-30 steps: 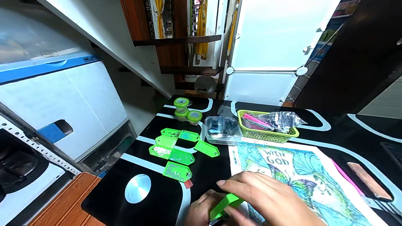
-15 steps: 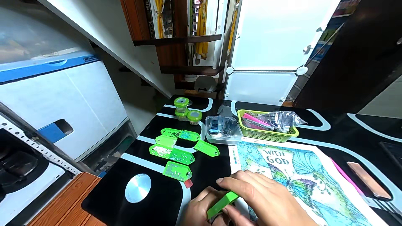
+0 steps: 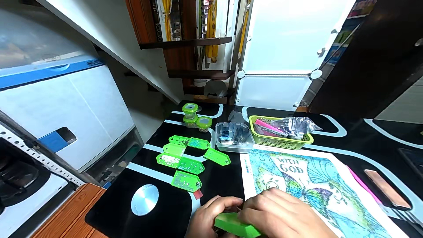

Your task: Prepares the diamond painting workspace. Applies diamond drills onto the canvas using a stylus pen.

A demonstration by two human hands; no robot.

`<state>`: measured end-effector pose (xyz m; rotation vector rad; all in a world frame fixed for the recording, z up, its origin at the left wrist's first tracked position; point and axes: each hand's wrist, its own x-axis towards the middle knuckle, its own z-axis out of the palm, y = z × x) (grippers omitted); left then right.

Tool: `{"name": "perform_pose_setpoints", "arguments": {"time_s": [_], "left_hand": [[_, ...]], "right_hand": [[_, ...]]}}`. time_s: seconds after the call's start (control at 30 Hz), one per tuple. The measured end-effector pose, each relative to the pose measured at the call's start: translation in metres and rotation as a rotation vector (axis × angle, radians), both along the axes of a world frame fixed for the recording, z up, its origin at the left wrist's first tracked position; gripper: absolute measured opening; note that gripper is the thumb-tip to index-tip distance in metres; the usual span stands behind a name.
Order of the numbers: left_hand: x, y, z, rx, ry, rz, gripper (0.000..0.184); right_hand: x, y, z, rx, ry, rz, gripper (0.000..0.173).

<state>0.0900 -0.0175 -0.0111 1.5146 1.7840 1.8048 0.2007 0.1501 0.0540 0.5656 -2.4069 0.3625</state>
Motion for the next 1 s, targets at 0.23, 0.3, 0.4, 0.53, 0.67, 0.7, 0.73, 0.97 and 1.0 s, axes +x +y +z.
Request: {"name": "perform_pose_setpoints", "arguments": {"time_s": [0.23,0.3,0.4,0.53,0.67,0.7,0.73,0.97,1.0], "left_hand": [[-0.001,-0.005,-0.006,-0.035,-0.193,-0.087,0.025],[-0.008,-0.007,-0.006,-0.041,-0.274,-0.129,0.017],[-0.028,-0.008,0.008,-0.068,-0.33,-0.144,0.013],[-0.071,0.023,0.042,-0.06,-0.092,-0.082,0.015],[-0.119,0.084,0.061,-0.182,0.101,0.045,0.019],[-0.128,0.099,0.063,-0.225,0.079,0.05,0.017],[-0.135,0.113,0.064,-0.261,0.042,0.053,0.015],[-0.162,0.155,0.057,-0.318,-0.036,0.17,0.012],[-0.164,0.154,0.055,-0.314,-0.04,0.179,0.012]], "right_hand": [[-0.004,0.014,-0.002,-0.643,-0.155,-0.048,0.025],[-0.01,0.028,-0.016,-0.974,-0.208,-0.148,0.021],[-0.016,0.044,-0.039,-1.028,-0.576,-0.371,0.03],[-0.028,0.033,-0.051,-0.823,-0.937,-0.332,0.037],[-0.041,0.022,-0.045,-0.529,-0.999,-0.401,0.043],[-0.042,0.02,-0.042,-0.451,-0.985,-0.429,0.044],[-0.041,0.02,-0.039,-0.394,-0.965,-0.449,0.045],[-0.058,0.093,-0.027,-0.397,-0.574,-0.595,0.039],[-0.065,0.107,-0.024,-0.357,-0.571,-0.615,0.042]]}}
